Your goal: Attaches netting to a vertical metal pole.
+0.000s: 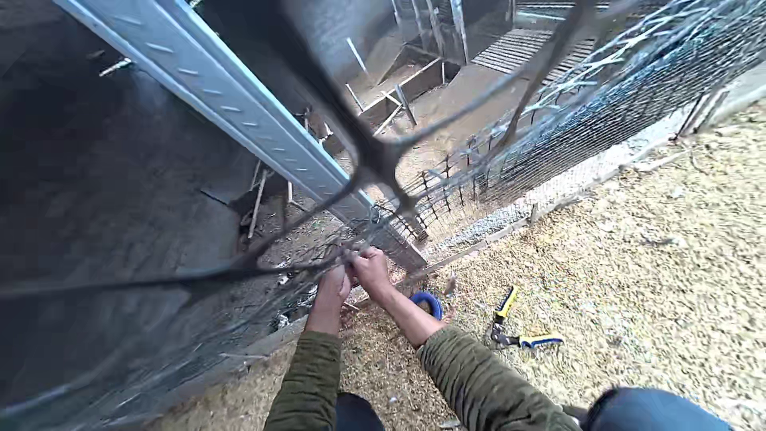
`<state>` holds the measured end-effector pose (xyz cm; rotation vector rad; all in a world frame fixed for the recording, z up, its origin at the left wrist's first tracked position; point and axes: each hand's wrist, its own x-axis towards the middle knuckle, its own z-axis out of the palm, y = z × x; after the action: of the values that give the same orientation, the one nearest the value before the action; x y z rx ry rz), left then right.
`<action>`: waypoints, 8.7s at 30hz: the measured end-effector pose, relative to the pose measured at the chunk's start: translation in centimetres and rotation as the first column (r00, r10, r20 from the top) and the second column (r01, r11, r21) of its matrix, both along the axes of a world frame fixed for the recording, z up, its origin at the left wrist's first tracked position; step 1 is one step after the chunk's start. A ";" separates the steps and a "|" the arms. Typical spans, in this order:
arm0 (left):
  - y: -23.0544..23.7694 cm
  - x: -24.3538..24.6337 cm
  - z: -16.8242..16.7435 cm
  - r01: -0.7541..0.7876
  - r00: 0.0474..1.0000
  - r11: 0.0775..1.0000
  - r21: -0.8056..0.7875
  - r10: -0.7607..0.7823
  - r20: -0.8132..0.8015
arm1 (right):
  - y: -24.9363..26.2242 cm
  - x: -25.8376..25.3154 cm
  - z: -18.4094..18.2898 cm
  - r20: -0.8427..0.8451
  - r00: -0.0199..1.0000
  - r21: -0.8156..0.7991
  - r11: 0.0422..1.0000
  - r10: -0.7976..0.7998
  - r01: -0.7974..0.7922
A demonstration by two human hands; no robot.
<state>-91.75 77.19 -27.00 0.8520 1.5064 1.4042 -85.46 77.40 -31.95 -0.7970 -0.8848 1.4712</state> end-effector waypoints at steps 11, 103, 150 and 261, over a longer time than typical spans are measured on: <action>0.8 0.4 -2.7 -0.094 0.990 0.976 0.198 0.070 0.125 | -1.9 1.3 1.2 0.231 0.961 -0.044 0.985 -0.151 0.165; 0.3 1.3 -6.0 -0.187 0.956 0.923 0.336 0.249 -0.154 | 2.1 2.6 -3.7 0.240 0.966 0.129 0.983 0.095 -0.129; 1.4 1.8 -5.2 -0.265 0.955 0.919 0.292 0.293 -0.054 | 1.2 4.9 -5.0 0.433 0.896 0.299 0.953 -0.100 -0.039; 4.1 -1.1 -1.7 0.020 0.978 0.941 0.339 0.052 -0.202 | 2.0 21.8 11.1 0.810 0.503 -0.020 0.871 0.302 -0.490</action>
<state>-92.84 81.30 -28.74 1.2348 1.4456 1.6576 -63.66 79.38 -20.84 -1.1664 -2.0143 1.3381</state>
